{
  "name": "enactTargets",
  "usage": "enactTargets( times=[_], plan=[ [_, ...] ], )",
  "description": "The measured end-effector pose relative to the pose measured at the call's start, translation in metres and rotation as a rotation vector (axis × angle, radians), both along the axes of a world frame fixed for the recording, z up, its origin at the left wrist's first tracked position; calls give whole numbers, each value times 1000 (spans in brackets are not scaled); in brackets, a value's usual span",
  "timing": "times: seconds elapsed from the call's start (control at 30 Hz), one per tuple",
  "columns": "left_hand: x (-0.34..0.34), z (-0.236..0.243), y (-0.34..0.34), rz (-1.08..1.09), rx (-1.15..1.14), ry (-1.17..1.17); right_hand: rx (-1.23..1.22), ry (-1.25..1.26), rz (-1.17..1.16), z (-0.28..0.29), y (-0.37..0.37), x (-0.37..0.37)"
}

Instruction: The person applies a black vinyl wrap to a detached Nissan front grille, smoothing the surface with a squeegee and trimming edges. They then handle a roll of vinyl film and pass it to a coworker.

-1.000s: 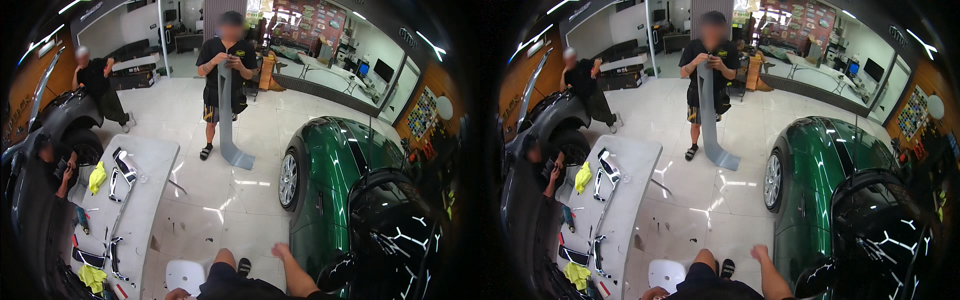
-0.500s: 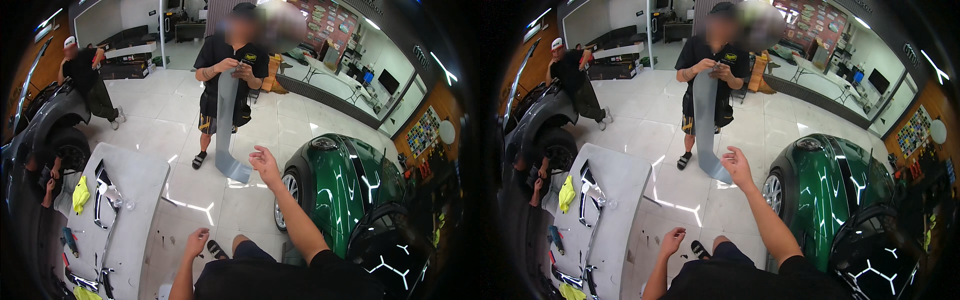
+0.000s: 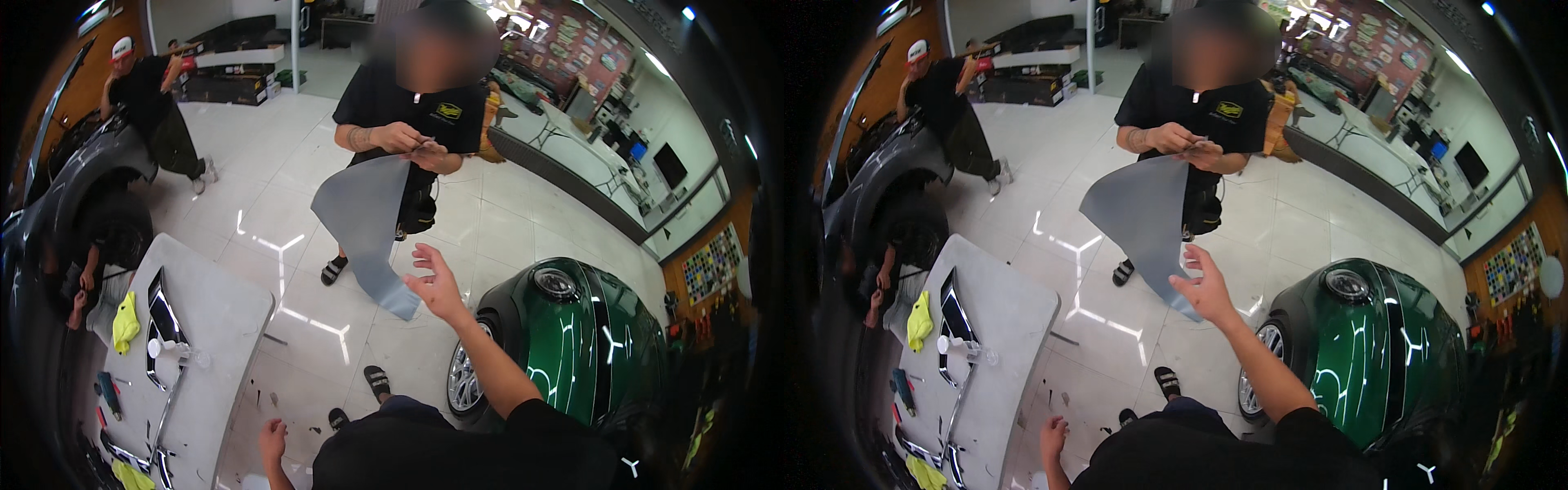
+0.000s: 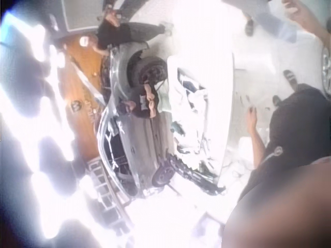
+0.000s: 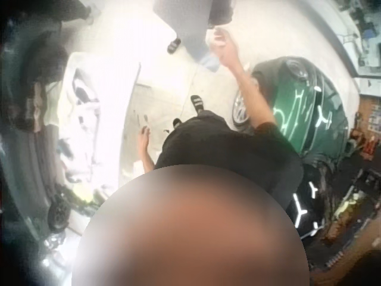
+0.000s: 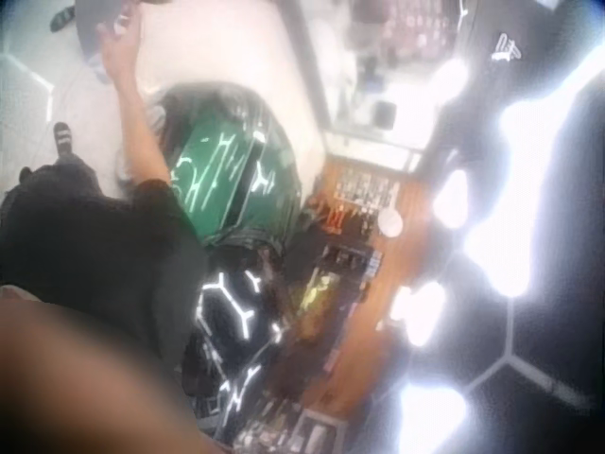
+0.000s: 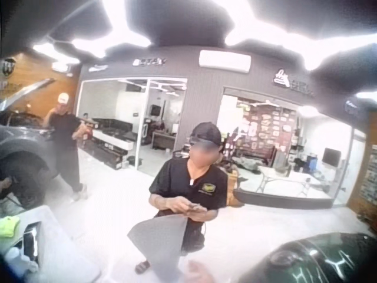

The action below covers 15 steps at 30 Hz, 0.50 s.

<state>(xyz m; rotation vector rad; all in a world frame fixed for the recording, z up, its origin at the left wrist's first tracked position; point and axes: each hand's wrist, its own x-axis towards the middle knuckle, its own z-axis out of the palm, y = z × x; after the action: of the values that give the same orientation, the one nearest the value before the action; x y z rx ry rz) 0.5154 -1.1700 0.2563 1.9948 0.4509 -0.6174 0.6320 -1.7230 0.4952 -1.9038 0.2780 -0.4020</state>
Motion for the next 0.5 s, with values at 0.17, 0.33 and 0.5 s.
enactTargets(
  times=[0.17,0.33,0.5],
  plan=[
    [50,60,-117,-153,-88,-218,97,119,36,-49,36,36],
    [76,123,-180,-287,-269,-257,37,115,56,-61,19,56],
    [81,52,-148,-328,-340,-193,114,-11,-24,-35,-12,72]
  ],
)
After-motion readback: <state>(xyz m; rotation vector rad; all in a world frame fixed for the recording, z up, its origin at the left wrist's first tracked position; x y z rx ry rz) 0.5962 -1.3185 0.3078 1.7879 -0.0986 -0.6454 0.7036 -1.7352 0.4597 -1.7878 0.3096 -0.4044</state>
